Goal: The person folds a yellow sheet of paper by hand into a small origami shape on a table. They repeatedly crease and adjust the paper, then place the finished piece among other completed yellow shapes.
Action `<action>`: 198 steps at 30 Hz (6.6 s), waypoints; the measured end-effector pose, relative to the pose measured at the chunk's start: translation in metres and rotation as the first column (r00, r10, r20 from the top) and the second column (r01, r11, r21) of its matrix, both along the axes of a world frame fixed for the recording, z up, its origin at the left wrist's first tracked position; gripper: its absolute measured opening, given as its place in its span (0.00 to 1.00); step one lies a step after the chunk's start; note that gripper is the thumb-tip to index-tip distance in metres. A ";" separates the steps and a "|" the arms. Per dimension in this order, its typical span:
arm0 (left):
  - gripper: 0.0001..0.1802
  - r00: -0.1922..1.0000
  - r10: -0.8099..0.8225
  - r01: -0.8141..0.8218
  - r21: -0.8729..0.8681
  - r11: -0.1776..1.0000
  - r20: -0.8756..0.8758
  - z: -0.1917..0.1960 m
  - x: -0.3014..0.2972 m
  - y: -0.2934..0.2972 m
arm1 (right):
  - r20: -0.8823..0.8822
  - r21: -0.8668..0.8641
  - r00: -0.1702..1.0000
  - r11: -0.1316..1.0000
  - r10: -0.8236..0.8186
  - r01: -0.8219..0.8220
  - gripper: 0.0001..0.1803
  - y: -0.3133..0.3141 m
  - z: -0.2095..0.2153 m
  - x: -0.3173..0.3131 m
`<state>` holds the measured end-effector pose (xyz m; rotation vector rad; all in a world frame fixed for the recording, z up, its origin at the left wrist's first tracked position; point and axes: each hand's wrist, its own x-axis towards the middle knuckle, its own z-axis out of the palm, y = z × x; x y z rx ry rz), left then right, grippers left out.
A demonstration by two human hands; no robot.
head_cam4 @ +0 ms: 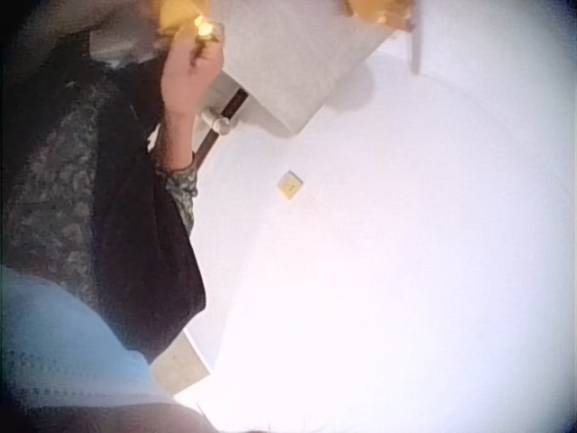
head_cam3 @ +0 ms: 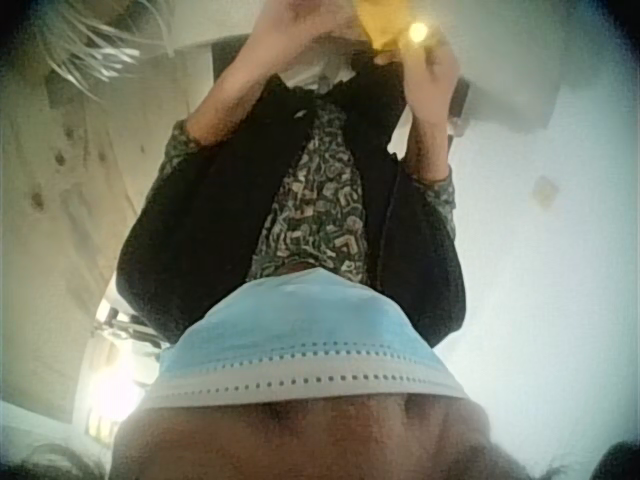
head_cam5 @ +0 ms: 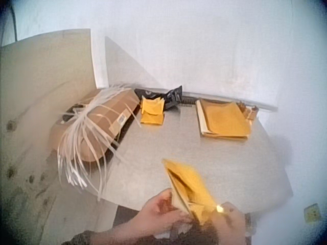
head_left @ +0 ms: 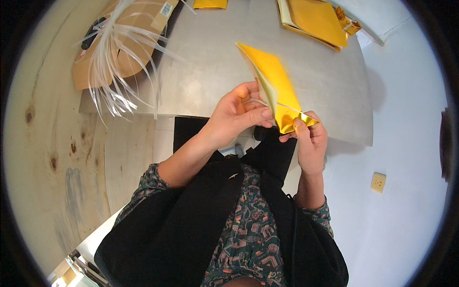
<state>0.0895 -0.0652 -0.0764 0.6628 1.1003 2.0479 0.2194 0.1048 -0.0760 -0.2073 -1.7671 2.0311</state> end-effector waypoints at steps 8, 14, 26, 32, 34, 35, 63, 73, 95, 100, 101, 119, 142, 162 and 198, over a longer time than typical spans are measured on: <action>0.12 0.993 -0.002 0.009 -0.060 0.998 0.121 0.002 -0.002 0.002 | -0.024 -0.008 0.996 0.996 0.084 -0.084 0.10 -0.005 0.007 0.001; 0.12 0.995 -0.020 0.037 -0.191 0.981 0.093 0.002 0.004 0.003 | 0.074 -0.041 0.991 0.994 0.109 -0.106 0.09 0.000 0.007 -0.002; 0.11 0.977 -0.031 0.077 -0.213 0.974 0.213 0.008 0.006 0.003 | 0.011 -0.042 0.999 0.998 0.050 -0.050 0.07 0.000 0.010 0.000; 0.13 0.990 -0.056 0.086 -0.237 0.968 0.132 0.010 0.005 0.005 | 0.069 0.057 0.997 0.998 0.025 -0.029 0.08 0.009 0.012 0.001; 0.12 0.991 -0.038 0.070 -0.254 0.965 0.127 0.011 0.006 0.007 | 0.097 0.064 0.995 0.997 0.025 -0.032 0.09 0.010 0.012 0.002; 0.12 0.992 -0.030 0.061 -0.259 0.964 0.120 0.012 0.006 0.007 | 0.069 0.050 0.997 0.998 0.029 -0.033 0.09 0.010 0.012 0.002; 0.09 0.998 0.008 0.008 -0.251 0.968 0.065 0.018 0.010 0.007 | 0.008 0.041 0.996 0.995 -0.092 0.092 0.13 0.013 0.011 -0.003; 0.10 0.996 0.060 -0.042 -0.247 0.968 0.066 0.023 0.013 0.011 | -0.081 -0.167 0.961 0.954 -0.263 0.247 0.17 0.016 0.008 -0.013; 0.10 0.996 0.080 -0.071 -0.231 0.970 0.032 0.024 0.009 0.012 | 0.052 0.036 0.997 0.997 0.064 -0.066 0.13 0.014 0.007 -0.003; 0.11 0.996 0.067 -0.051 -0.251 0.967 0.054 0.024 0.006 0.012 | 0.061 0.033 0.993 0.994 0.098 -0.100 0.12 0.017 0.006 -0.003; 0.12 0.995 0.070 -0.052 -0.251 0.967 0.065 0.023 0.005 0.012 | 0.073 -0.011 0.991 0.994 0.113 -0.113 0.12 0.017 0.006 -0.003; 0.12 0.993 0.113 -0.107 -0.251 0.962 0.010 0.025 0.003 0.016 | 0.187 0.064 0.962 0.974 0.201 -0.216 0.10 0.016 0.006 0.003; 0.09 0.994 -0.040 0.067 -0.266 0.962 0.106 0.028 0.008 0.017 | 0.004 -0.089 0.996 0.992 -0.085 0.085 0.12 0.029 0.008 -0.003; 0.19 0.082 0.209 -0.471 0.147 0.870 -0.974 0.068 -0.036 0.033 | -0.019 -0.399 0.959 0.877 0.284 -0.267 0.13 0.017 0.051 -0.034; 0.18 0.606 0.126 -0.314 -0.090 0.945 -0.785 0.036 -0.017 0.030 | -0.313 0.253 0.948 0.967 0.052 0.030 0.15 0.057 -0.005 -0.039</action>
